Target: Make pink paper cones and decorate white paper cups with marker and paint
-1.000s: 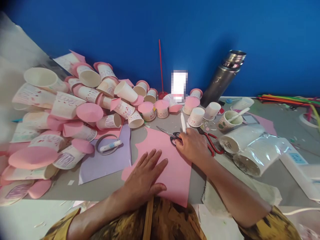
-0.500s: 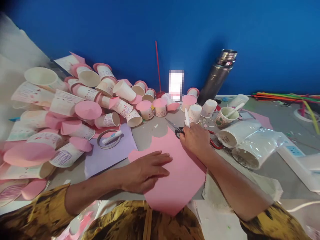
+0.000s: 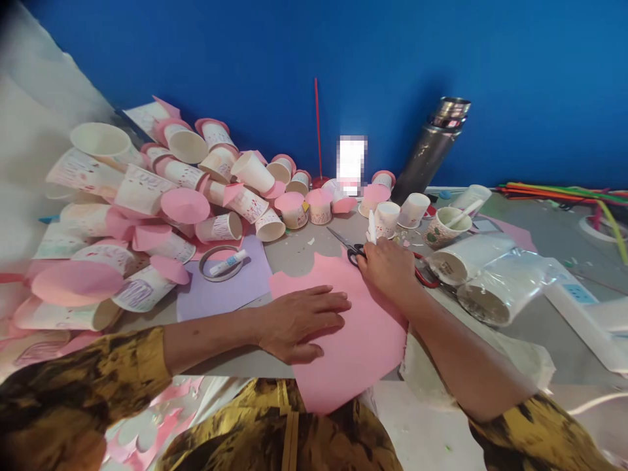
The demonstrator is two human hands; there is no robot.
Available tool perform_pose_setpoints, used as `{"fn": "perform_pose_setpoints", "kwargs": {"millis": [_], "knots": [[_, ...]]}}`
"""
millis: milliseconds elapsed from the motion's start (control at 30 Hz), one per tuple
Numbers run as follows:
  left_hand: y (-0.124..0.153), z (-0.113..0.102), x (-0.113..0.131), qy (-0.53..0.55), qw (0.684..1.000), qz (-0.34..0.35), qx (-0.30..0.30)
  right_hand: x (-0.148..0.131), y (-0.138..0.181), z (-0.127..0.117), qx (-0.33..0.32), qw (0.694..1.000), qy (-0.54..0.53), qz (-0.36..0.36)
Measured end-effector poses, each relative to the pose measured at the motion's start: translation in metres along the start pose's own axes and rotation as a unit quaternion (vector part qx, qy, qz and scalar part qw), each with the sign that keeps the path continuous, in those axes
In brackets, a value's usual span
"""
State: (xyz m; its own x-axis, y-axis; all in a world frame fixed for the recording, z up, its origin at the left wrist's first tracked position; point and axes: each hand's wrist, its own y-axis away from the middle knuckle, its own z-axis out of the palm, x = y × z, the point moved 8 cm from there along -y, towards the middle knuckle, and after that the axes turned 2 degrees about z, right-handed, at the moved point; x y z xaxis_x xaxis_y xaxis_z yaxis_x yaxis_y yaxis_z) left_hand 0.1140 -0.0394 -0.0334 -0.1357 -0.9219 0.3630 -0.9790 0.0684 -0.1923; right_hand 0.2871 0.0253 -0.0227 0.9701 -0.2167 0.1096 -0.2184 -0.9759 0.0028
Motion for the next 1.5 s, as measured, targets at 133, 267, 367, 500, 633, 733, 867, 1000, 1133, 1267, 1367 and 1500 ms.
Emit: {"fn": "perform_pose_setpoints", "kwargs": {"millis": [133,267,367,500,633,733,867,1000,1133,1267,1367,1500], "knots": [[0.000,-0.001,-0.004,0.004,0.999,0.033,0.005,-0.001,0.000,0.000,0.000,1.000,0.011,-0.001],[0.015,-0.019,-0.020,0.011,1.000,0.027,-0.009,0.001,0.000,-0.001,-0.011,1.000,0.011,0.010],[0.023,-0.028,-0.024,0.019,0.999,-0.029,-0.022,0.000,0.001,-0.003,-0.014,1.000,0.006,0.005],[0.022,-0.022,-0.015,-0.025,0.994,-0.102,-0.011,0.000,0.001,-0.003,-0.014,1.000,0.002,0.006],[0.020,-0.006,-0.008,-0.060,0.992,-0.108,0.013,0.000,0.000,-0.003,0.012,1.000,-0.004,0.014],[0.022,0.004,-0.005,-0.035,0.996,-0.079,0.022,0.001,0.000,-0.004,0.037,0.999,-0.007,0.010],[0.022,0.003,0.004,-0.013,0.999,-0.045,0.015,0.003,0.001,-0.009,0.085,0.995,-0.060,-0.014],[0.029,-0.026,0.008,-0.068,0.991,-0.112,0.016,-0.010,0.013,-0.022,0.175,0.951,-0.201,-0.156],[0.067,-0.064,0.007,-0.097,0.965,-0.242,0.041,-0.023,0.028,-0.028,0.192,0.905,-0.280,-0.255],[0.133,-0.097,-0.011,-0.171,0.874,-0.432,0.141,-0.029,0.034,-0.026,0.173,0.890,-0.316,-0.280],[0.172,-0.110,-0.023,-0.222,0.792,-0.533,0.197,-0.039,0.040,-0.021,0.160,0.879,-0.320,-0.315],[0.185,-0.100,-0.038,-0.199,0.754,-0.611,0.140,-0.058,0.053,-0.014,0.139,0.863,-0.292,-0.387]]}}
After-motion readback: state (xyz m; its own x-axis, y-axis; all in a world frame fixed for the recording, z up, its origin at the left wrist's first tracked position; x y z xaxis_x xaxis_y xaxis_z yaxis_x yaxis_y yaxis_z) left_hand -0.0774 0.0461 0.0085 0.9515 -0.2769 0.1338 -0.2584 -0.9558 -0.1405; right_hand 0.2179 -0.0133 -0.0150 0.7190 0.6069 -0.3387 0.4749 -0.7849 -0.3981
